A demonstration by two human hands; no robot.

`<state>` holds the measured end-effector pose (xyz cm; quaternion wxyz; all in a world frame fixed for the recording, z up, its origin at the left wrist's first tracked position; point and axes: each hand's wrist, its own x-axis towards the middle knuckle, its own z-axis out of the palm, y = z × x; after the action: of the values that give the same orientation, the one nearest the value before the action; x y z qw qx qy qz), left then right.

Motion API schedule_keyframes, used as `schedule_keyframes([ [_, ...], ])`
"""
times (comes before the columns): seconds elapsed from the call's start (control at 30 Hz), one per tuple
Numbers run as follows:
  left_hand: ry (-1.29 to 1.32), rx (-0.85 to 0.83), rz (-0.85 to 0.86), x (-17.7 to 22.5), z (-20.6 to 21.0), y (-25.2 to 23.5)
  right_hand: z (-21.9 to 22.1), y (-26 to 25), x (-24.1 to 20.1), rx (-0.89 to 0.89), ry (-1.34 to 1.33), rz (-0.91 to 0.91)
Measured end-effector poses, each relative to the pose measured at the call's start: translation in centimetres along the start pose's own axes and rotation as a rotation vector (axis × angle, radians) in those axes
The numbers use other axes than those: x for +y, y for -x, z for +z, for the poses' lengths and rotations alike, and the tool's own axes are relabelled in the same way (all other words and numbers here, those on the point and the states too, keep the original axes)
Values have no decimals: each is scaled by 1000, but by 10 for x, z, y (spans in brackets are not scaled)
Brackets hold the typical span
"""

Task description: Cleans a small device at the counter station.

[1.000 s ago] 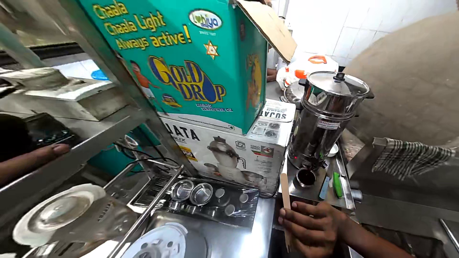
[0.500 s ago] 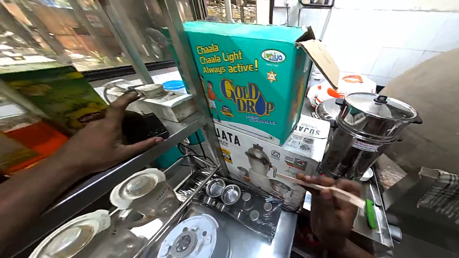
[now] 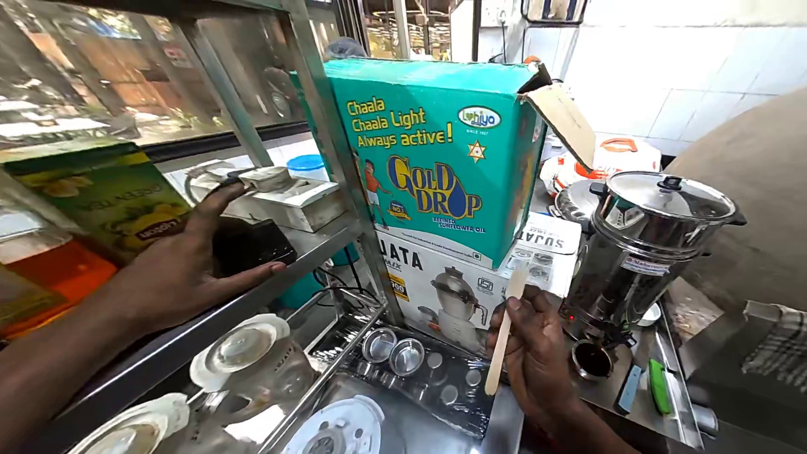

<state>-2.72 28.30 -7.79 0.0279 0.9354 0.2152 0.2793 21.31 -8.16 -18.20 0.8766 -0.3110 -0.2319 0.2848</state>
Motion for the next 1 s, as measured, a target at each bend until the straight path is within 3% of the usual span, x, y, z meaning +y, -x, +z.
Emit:
schedule_keyframes([
  [0.2,-31,6,15,-4,-1,2,-2,4,4,-135,7,7],
  [0.4,-19,9,6,10,-6,1,8,-2,-2,-287,180,47],
  [0.47,-7,-2,0,11,-9,1,16,-14,-3,-368,203,83],
  [0.57,-19,-11,45,10,-8,1,29,-43,6,-559,31,126],
  [0.67,-39,-26,50,12,-9,0,57,-73,24,-674,0,31],
  [1.0,-44,1,8,10,-6,-2,160,-153,120,-492,198,-149],
])
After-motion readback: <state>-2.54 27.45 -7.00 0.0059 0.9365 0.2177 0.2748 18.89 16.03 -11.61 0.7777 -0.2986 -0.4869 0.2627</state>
